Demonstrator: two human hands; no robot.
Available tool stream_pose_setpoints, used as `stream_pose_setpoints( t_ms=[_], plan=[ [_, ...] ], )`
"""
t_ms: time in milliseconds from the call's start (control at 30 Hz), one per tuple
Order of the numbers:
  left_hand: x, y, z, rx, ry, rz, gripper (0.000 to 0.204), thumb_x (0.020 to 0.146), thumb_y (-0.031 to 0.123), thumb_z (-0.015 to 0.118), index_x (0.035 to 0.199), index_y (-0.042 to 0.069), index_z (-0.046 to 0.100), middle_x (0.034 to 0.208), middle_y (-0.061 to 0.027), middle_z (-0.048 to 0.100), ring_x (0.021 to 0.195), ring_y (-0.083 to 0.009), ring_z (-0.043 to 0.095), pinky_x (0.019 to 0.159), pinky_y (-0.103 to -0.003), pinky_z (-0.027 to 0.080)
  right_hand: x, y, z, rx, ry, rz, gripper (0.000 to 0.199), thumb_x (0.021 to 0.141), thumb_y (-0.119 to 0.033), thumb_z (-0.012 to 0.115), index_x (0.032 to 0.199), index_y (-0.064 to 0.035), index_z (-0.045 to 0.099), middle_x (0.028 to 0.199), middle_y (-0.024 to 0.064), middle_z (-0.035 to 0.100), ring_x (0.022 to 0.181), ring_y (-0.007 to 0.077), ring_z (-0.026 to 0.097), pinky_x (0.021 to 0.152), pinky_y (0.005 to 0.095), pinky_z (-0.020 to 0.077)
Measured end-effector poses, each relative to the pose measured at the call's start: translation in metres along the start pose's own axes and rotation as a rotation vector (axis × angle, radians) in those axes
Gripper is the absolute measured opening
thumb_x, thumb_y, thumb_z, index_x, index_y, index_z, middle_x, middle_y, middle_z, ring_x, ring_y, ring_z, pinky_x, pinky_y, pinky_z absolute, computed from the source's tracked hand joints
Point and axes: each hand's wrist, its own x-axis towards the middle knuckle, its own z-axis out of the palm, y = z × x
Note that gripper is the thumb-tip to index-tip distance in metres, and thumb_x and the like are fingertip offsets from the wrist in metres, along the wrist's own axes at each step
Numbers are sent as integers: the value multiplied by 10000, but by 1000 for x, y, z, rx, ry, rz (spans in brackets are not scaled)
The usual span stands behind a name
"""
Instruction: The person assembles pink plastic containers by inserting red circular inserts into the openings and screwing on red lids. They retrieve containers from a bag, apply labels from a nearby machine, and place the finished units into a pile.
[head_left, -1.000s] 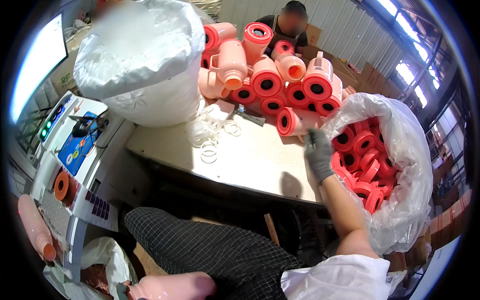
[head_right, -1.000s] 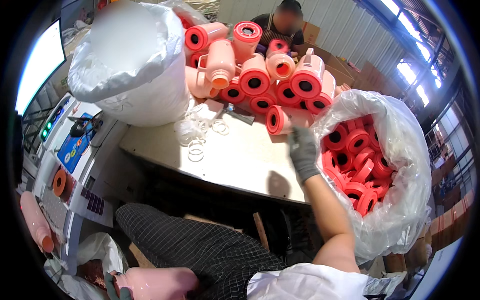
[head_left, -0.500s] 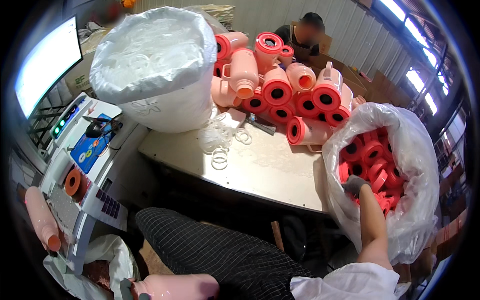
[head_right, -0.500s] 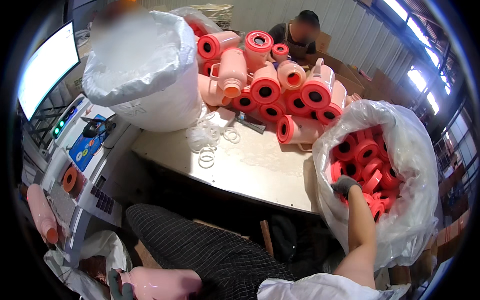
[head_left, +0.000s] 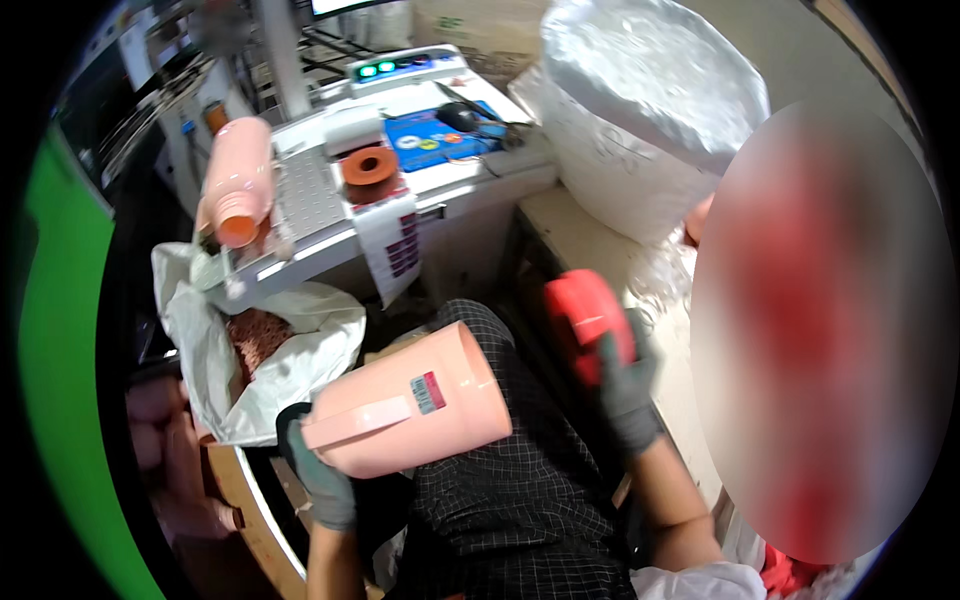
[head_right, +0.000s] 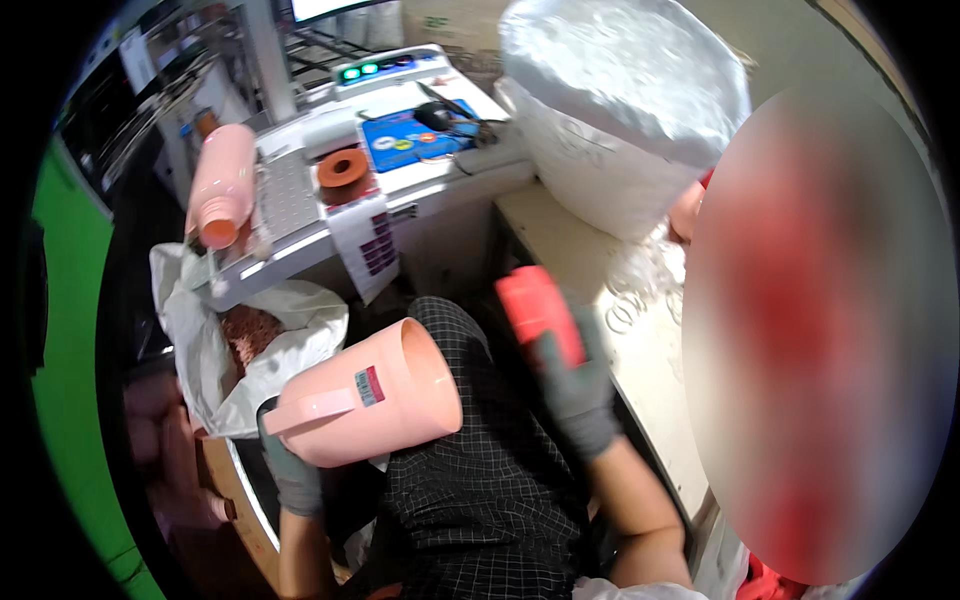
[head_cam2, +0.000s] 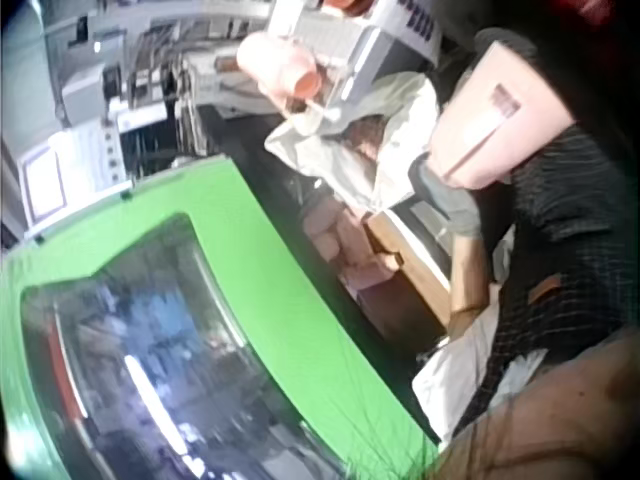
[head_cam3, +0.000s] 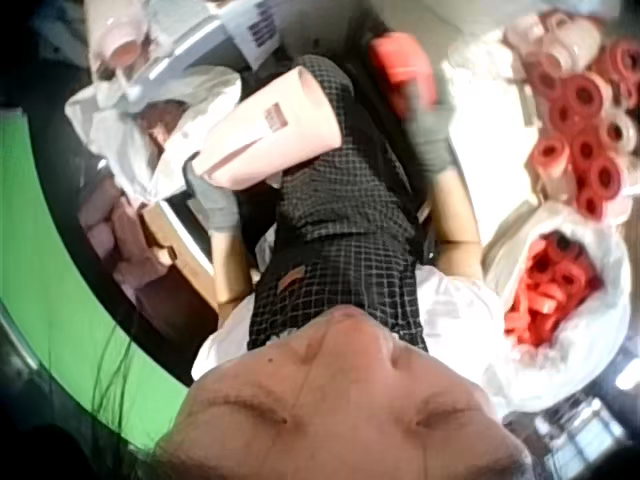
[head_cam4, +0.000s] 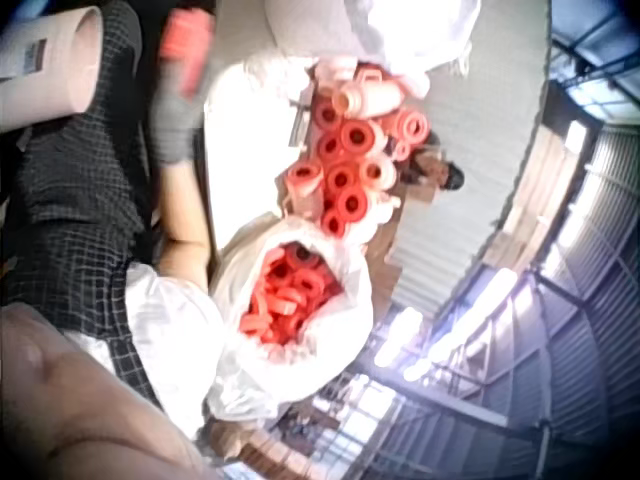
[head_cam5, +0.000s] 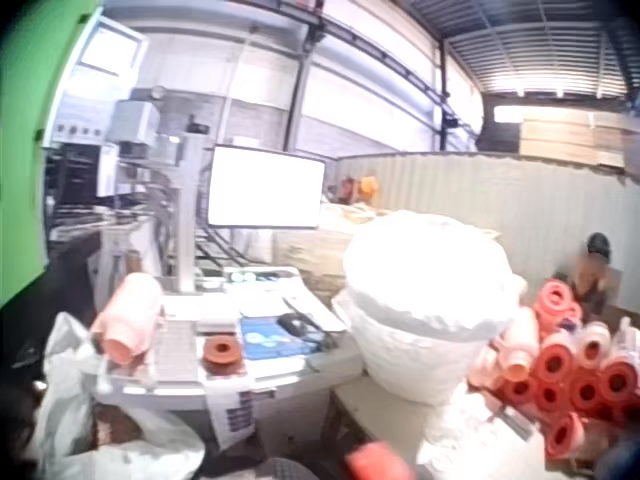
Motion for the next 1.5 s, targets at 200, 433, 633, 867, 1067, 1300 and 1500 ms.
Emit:
stream_pose_setpoints(
  t_ms=[200, 433, 633, 867, 1067, 1300, 1500],
  plan=[
    [-24, 19, 8, -725, 87, -235, 433, 1098, 367, 507, 1341, 13, 567, 1322, -95, 619, 1179, -213, 617, 1000, -353, 514, -10, -35, 74, 268, -392, -595, 606, 811, -211, 832, 1337, 31, 653, 1091, 128, 635, 957, 274, 594, 850, 384, 502],
    [-29, -14, 21, -605, -61, -253, 204, 960, 92, 665, 1141, 0, 654, 1046, -95, 731, 910, -192, 715, 772, -323, 573, -20, -25, 61, 202, -409, -741, 587, 896, -395, 777, 1294, 22, 667, 1083, 116, 633, 960, 275, 602, 841, 412, 509],
    [-23, 40, 28, -703, -86, -284, 264, 969, 159, 680, 1161, -19, 649, 1059, -116, 738, 893, -194, 722, 730, -332, 588, -15, -27, 45, 126, -468, -676, 607, 968, -408, 668, 1373, 37, 590, 1111, 155, 622, 951, 278, 580, 844, 394, 488],
    [-35, 31, 35, -983, -73, -452, 387, 1081, 312, 545, 1293, -8, 597, 1203, -131, 707, 1044, -198, 704, 875, -355, 589, -24, -33, 41, 174, -465, -564, 597, 870, -302, 746, 1356, 25, 630, 1140, 153, 623, 990, 292, 584, 884, 398, 487],
    [-49, 20, 19, -1057, 37, -438, 362, 1131, 320, 439, 1292, 33, 590, 1232, -103, 658, 1124, -209, 654, 966, -375, 549, 12, -27, 38, 663, -474, 90, 650, 1020, -543, 504, 1380, -12, 604, 1266, 144, 626, 1157, 265, 600, 1051, 390, 463],
    [-40, 5, 32, -546, 67, -80, 250, 1108, 263, 458, 1102, 47, 583, 1049, -29, 635, 943, -154, 602, 848, -290, 511, 13, -2, 58, 875, -862, 518, 765, 1105, -609, 300, 1434, 23, 578, 1343, 200, 669, 1210, 233, 651, 1102, 383, 478],
    [4, 98, 14, 49, -323, 41, 345, 933, 270, 680, 1110, -19, 615, 1106, -181, 654, 901, -272, 642, 800, -358, 524, 12, -6, 12, 342, -539, 133, 500, 1019, -227, 562, 1444, 34, 520, 1269, 155, 643, 1179, 256, 621, 1120, 394, 436]
  ],
)
